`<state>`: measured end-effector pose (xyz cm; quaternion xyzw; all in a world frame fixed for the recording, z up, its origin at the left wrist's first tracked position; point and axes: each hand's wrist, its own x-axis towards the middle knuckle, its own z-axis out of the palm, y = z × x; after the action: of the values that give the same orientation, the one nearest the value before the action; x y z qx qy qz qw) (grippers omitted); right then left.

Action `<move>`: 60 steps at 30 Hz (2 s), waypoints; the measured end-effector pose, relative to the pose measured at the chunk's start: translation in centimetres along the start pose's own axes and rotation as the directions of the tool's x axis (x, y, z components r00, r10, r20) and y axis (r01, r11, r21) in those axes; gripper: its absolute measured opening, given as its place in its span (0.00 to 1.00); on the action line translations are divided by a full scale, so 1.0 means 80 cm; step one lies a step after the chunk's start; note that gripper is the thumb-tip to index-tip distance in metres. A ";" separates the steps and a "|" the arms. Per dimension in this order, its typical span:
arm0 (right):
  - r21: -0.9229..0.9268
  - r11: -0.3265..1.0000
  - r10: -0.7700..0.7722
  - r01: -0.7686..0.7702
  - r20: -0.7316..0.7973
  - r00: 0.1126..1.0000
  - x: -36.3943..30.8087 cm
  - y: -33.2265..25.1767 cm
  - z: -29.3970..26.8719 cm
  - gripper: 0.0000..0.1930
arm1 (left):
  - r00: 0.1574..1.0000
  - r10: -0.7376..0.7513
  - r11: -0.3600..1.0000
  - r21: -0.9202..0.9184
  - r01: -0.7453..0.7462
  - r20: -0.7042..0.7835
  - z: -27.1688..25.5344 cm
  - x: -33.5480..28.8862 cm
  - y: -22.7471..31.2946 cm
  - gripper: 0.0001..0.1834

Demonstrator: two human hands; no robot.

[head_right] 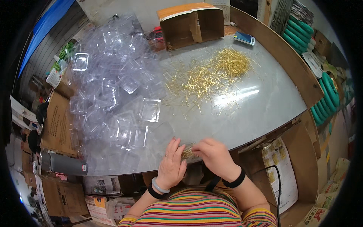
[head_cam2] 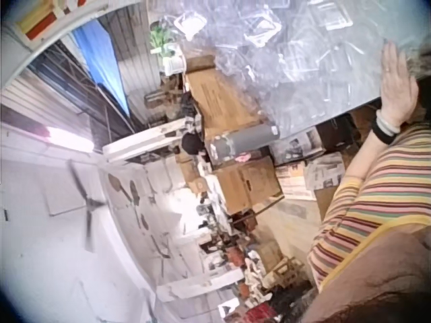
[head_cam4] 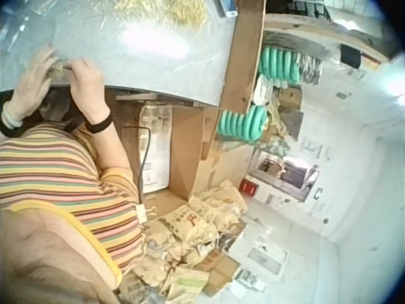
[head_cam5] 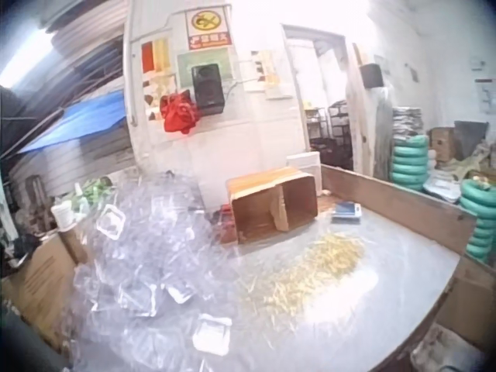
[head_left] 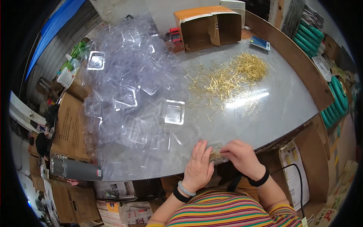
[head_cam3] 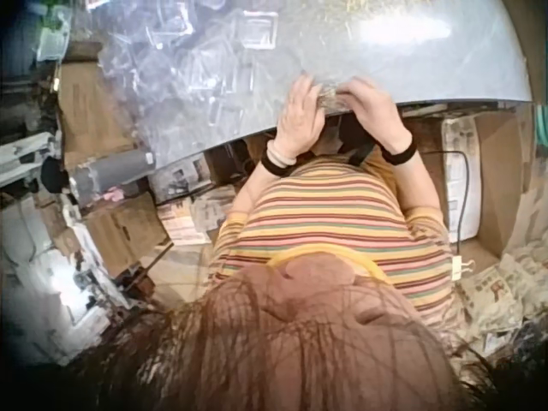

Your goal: Organize small metal components into containers.

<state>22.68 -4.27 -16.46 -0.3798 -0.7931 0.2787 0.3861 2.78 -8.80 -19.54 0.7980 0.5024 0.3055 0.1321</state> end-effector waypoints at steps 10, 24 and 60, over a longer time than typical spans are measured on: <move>-0.121 0.966 0.240 -0.228 0.092 0.966 -0.024 -0.006 -0.015 0.12 | 1.000 -0.008 0.999 0.051 0.009 -0.016 0.002 -0.005 0.002 0.26; 0.020 0.987 0.163 -0.161 -0.083 0.983 -0.024 -0.007 0.015 0.05 | 0.999 0.043 0.995 0.090 -0.040 -0.024 0.005 -0.008 0.002 0.26; 0.072 0.969 0.240 -0.237 -0.027 0.970 -0.012 0.001 0.007 0.05 | 0.995 0.087 0.994 0.076 -0.084 -0.050 0.001 -0.009 -0.001 0.30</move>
<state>22.67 -5.13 -17.20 -0.4641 -0.7247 0.3430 0.3765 2.54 -9.39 -19.91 0.8147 0.4820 0.3131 0.0762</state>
